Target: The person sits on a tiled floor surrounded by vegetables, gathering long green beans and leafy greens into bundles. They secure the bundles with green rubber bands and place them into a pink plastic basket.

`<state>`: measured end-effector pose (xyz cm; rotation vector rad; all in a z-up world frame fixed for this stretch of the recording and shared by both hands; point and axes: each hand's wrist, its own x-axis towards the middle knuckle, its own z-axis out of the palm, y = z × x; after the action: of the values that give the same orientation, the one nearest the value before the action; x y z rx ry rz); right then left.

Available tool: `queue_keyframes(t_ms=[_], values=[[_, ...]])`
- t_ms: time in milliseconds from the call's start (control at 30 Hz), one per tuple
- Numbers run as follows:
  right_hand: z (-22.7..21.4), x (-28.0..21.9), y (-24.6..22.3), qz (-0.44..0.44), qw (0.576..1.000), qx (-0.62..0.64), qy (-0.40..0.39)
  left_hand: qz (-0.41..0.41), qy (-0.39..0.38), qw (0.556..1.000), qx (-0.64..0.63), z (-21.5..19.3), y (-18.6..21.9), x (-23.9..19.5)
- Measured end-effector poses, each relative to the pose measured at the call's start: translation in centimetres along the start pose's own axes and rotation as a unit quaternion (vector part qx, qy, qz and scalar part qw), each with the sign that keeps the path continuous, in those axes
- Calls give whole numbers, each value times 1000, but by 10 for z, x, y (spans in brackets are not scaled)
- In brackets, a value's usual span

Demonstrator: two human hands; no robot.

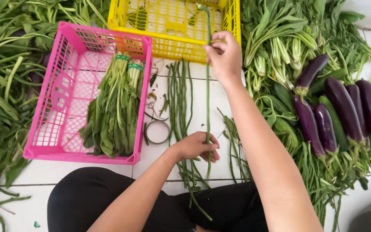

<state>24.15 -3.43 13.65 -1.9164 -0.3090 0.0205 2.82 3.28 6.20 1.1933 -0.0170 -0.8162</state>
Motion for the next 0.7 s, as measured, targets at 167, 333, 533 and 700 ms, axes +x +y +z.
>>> queue_keyframes(t_ms=[167,333,533,700], values=[[-9,22,95,34,978,-206,-4,-7,-121,991,-59,-3,-6,3],[2,19,190,127,954,-270,-27,-53,-120,991,-26,-6,-32,15],[22,-4,241,193,935,-299,-14,-123,-43,990,62,-9,-55,32],[49,-11,225,171,946,-276,-23,-162,25,971,174,-10,-50,25]])
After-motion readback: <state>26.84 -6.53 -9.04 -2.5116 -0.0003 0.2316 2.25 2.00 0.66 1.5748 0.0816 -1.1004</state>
